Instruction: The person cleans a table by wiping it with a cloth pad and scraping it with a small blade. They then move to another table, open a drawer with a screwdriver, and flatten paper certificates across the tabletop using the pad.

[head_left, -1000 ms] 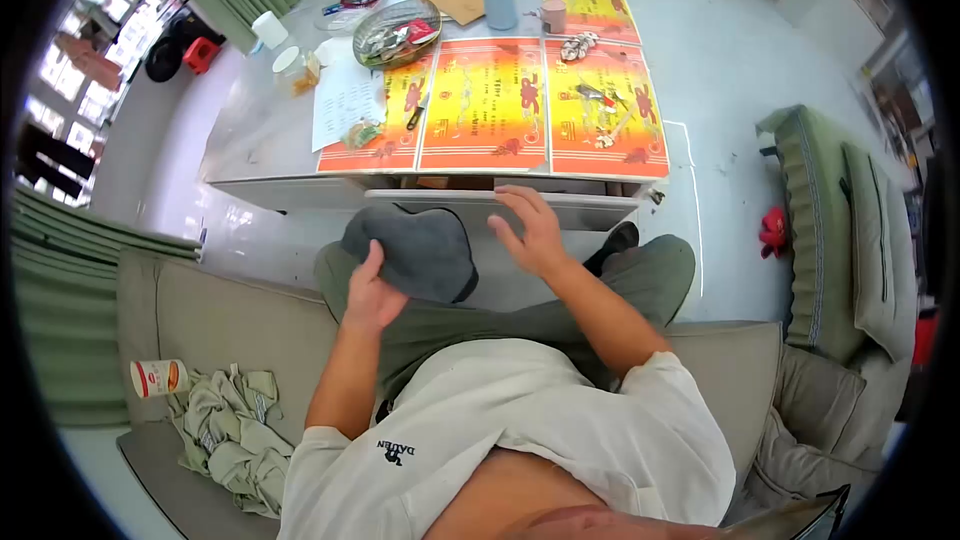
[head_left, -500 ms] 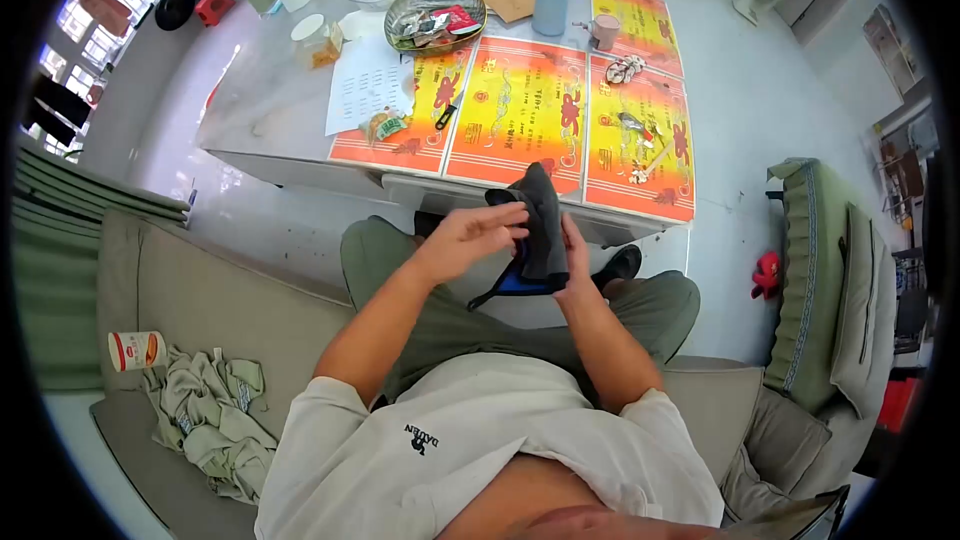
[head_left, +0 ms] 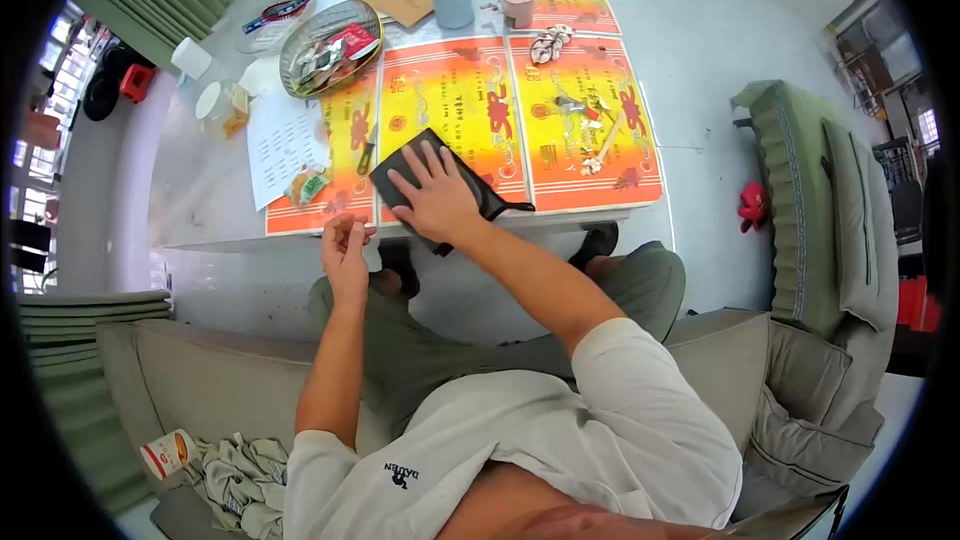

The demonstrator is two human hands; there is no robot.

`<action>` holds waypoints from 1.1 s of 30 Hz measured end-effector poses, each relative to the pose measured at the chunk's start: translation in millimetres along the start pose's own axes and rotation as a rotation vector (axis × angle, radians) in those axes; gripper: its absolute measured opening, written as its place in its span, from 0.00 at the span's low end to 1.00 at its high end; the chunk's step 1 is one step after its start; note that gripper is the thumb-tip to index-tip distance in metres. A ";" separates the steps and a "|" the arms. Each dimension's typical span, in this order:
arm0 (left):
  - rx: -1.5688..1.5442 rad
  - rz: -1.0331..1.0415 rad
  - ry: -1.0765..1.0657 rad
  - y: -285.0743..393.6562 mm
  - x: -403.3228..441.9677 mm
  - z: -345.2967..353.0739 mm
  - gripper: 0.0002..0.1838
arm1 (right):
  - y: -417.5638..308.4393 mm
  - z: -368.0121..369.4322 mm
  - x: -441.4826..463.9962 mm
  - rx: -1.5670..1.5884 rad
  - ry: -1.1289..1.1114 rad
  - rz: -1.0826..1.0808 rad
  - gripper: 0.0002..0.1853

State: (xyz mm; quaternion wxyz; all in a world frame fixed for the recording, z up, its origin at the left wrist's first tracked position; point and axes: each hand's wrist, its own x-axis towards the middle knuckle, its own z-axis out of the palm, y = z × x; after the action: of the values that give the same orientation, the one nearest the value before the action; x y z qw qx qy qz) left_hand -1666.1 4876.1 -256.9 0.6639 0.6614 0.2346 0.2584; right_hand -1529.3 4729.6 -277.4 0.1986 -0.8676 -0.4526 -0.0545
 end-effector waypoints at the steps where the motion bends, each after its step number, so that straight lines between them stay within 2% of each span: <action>1: 0.029 0.036 -0.004 -5.3 0.3 8.7 0.09 | 3.0 1.3 -1.2 0.008 -0.021 -0.019 0.33; 5: 0.287 0.189 -0.087 -27.3 21.5 36.8 0.10 | 32.8 -9.2 -18.3 0.008 0.027 0.060 0.29; 7: 0.364 0.193 -0.101 -19.5 28.9 55.0 0.08 | 56.0 -20.8 -33.3 -0.025 0.082 0.135 0.27; 9: 0.354 0.236 -0.161 -41.0 43.6 60.1 0.09 | 87.9 -38.7 -54.9 -0.022 0.198 0.185 0.24; 12: 0.563 0.245 -0.191 -51.8 55.6 65.2 0.11 | 141.6 -64.1 -85.6 -0.152 0.229 0.247 0.22; 15: 0.563 0.265 -0.128 -63.9 63.6 67.0 0.11 | 193.3 -86.1 -111.6 -0.223 0.208 0.262 0.22; 18: 0.696 0.393 -0.070 -54.3 54.3 74.5 0.09 | 215.9 -95.8 -119.5 -0.226 0.176 0.253 0.22; 20: 0.794 0.461 -0.053 -51.2 52.3 77.2 0.09 | 217.4 -96.1 -119.0 -0.227 0.187 0.237 0.21; 25: 0.873 0.436 -0.064 -48.2 51.6 81.3 0.11 | 207.1 -89.3 -117.6 -0.161 0.225 0.275 0.18; 27: 0.871 0.465 -0.051 -54.7 53.1 80.3 0.11 | 199.9 -85.1 -117.5 -0.170 0.227 0.203 0.16; 29: 0.910 0.447 -0.101 -54.0 53.4 77.6 0.12 | 175.2 -85.9 -109.6 -0.069 0.249 0.143 0.15; 33: 0.869 0.487 -0.076 -50.7 51.2 80.7 0.11 | 111.4 -59.2 -84.5 -0.066 0.250 0.065 0.15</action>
State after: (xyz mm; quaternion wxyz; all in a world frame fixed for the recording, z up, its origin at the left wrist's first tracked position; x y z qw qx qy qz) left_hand -1573.0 4848.8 -304.8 0.2553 0.9214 0.1351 0.2601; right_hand -1483.8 4584.8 -279.4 0.2265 -0.8744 -0.3937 -0.1705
